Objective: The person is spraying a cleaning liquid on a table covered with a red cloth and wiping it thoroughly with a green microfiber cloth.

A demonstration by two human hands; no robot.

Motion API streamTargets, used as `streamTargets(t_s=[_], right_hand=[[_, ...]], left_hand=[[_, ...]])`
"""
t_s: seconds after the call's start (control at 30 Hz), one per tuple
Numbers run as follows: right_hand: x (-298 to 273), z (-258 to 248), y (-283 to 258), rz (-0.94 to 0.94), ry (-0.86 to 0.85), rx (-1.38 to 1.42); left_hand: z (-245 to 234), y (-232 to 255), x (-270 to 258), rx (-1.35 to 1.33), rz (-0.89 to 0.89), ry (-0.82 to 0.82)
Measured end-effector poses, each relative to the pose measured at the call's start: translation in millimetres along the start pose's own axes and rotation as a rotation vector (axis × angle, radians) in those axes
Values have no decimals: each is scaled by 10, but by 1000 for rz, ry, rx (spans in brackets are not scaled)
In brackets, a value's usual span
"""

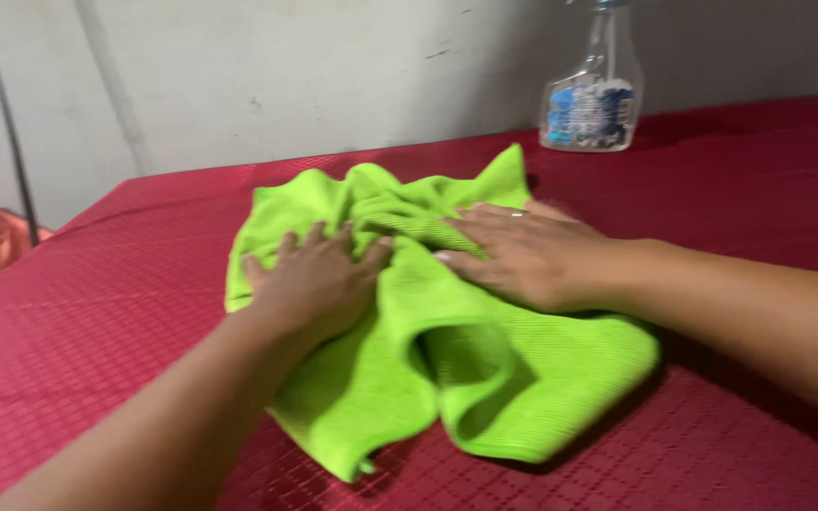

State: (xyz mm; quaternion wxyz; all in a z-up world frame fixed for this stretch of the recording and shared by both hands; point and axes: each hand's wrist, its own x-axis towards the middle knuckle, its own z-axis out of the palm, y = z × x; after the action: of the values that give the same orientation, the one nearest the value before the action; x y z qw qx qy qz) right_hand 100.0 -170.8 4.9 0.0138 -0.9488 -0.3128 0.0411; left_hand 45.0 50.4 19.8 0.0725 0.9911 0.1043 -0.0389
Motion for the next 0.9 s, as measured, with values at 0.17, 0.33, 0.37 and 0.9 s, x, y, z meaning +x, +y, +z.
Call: streamTargets(t_s=[0.17,0.33,0.37,0.9], right_hand=[[-452,142,768,294,-42,-30],[-993,298,1615,449,-3,-127],[-1117,292,1719,575,-27,-119],[-1374,430,1987,882,27,-198]], left_hand=[[141,680,-24,-6,275,-21],[206,1373,-122,-29,453,-74],[198,1488,-156,-41,497,-99],[330,1698,-172,-54,705,-62]])
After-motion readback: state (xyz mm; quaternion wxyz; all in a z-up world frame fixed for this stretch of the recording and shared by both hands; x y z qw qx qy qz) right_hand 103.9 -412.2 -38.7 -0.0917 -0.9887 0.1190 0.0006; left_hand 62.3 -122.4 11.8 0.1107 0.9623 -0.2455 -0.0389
